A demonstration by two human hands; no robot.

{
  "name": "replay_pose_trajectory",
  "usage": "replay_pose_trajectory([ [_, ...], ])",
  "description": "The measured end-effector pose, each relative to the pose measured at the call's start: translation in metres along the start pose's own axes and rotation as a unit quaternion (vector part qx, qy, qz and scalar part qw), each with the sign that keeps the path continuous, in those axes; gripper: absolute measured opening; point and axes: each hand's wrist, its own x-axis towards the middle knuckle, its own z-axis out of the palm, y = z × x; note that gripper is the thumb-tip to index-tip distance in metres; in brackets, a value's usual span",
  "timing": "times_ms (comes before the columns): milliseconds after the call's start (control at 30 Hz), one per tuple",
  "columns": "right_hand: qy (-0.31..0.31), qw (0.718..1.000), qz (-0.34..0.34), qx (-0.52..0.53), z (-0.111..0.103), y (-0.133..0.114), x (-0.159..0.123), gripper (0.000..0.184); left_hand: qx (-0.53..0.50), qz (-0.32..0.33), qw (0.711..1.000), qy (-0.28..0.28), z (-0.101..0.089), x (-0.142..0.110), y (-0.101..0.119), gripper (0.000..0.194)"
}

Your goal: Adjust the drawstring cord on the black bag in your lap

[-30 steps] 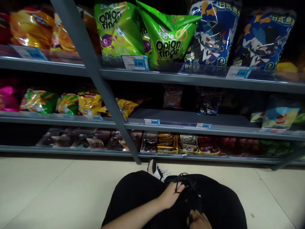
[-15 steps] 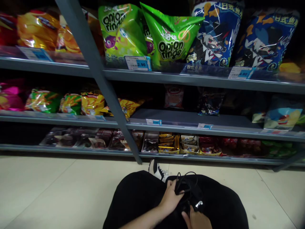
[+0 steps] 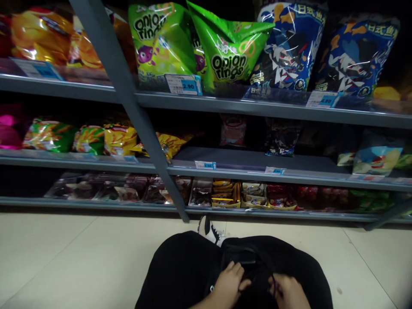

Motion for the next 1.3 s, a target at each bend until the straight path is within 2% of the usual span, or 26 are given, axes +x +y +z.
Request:
replay_pose_trajectory([
  [67, 0.048, 0.997, 0.003, -0.065, -0.016, -0.009, 0.010, 0.037, 0.094, -0.021, 0.995, 0.021, 0.007, 0.008, 0.004, 0.015],
  [133, 0.070, 0.991, -0.023, -0.116, -0.025, -0.021, 0.023, 0.039, 0.153, -0.015, 0.988, 0.034, 0.015, 0.013, 0.004, 0.015],
  [200, 0.049, 0.988, -0.048, -0.142, -0.029, -0.029, 0.034, 0.037, 0.184, 0.010, 0.982, 0.046, 0.023, 0.016, 0.001, 0.022],
  [300, 0.023, 0.989, -0.029, -0.144, -0.039, -0.028, 0.040, 0.039, 0.229, 0.037, 0.971, 0.062, 0.035, 0.013, -0.005, 0.026],
  [433, 0.014, 0.988, 0.011, -0.150, -0.052, -0.020, 0.037, 0.033, 0.285, -0.005, 0.955, 0.078, 0.049, 0.004, -0.004, 0.020],
  [500, 0.014, 0.982, 0.027, -0.185, -0.052, -0.024, 0.040, 0.036, 0.311, -0.023, 0.947, 0.084, 0.054, 0.000, 0.001, 0.026],
  [533, 0.017, 0.979, 0.016, -0.204, -0.052, -0.029, 0.044, 0.043, 0.319, -0.024, 0.944, 0.086, 0.056, -0.001, 0.004, 0.028],
  [600, 0.002, 0.972, -0.041, -0.229, -0.049, -0.042, 0.057, 0.058, 0.336, -0.022, 0.937, 0.088, 0.059, -0.003, 0.011, 0.030],
  [633, -0.015, 0.970, -0.068, -0.235, -0.047, -0.049, 0.064, 0.058, 0.348, -0.023, 0.933, 0.087, 0.060, -0.003, 0.014, 0.031],
  [733, -0.061, 0.967, -0.092, -0.230, -0.045, -0.066, 0.083, 0.041, 0.384, -0.033, 0.920, 0.075, 0.066, -0.005, 0.018, 0.033],
  [800, -0.047, 0.973, -0.074, -0.214, -0.046, -0.071, 0.088, 0.033, 0.399, -0.041, 0.913, 0.077, 0.074, -0.005, 0.017, 0.033],
  [867, -0.032, 0.979, -0.050, -0.197, -0.048, -0.071, 0.086, 0.030, 0.404, -0.059, 0.907, 0.100, 0.084, -0.002, 0.015, 0.027],
  [967, -0.065, 0.980, -0.041, -0.184, -0.047, -0.069, 0.079, 0.031, 0.398, -0.095, 0.904, 0.127, 0.097, 0.009, 0.011, 0.020],
  [1033, -0.073, 0.981, -0.091, -0.157, -0.040, -0.069, 0.077, 0.038, 0.386, -0.110, 0.908, 0.122, 0.103, 0.019, 0.012, 0.016],
  [1100, -0.076, 0.977, -0.169, -0.107, -0.029, -0.069, 0.077, 0.044, 0.370, -0.121, 0.914, 0.112, 0.105, 0.026, 0.014, 0.014],
  [1167, -0.104, 0.966, -0.231, -0.059, -0.017, -0.068, 0.077, 0.040, 0.351, -0.117, 0.924, 0.099, 0.103, 0.029, 0.016, 0.019],
  [1233, -0.130, 0.955, -0.266, -0.024, -0.009, -0.066, 0.072, 0.039, 0.327, -0.101, 0.936, 0.079, 0.099, 0.027, 0.017, 0.019],
  [1300, -0.120, 0.951, -0.286, -0.006, -0.007, -0.061, 0.062, 0.045, 0.298, -0.078, 0.950, 0.053, 0.090, 0.022, 0.013, 0.018],
])
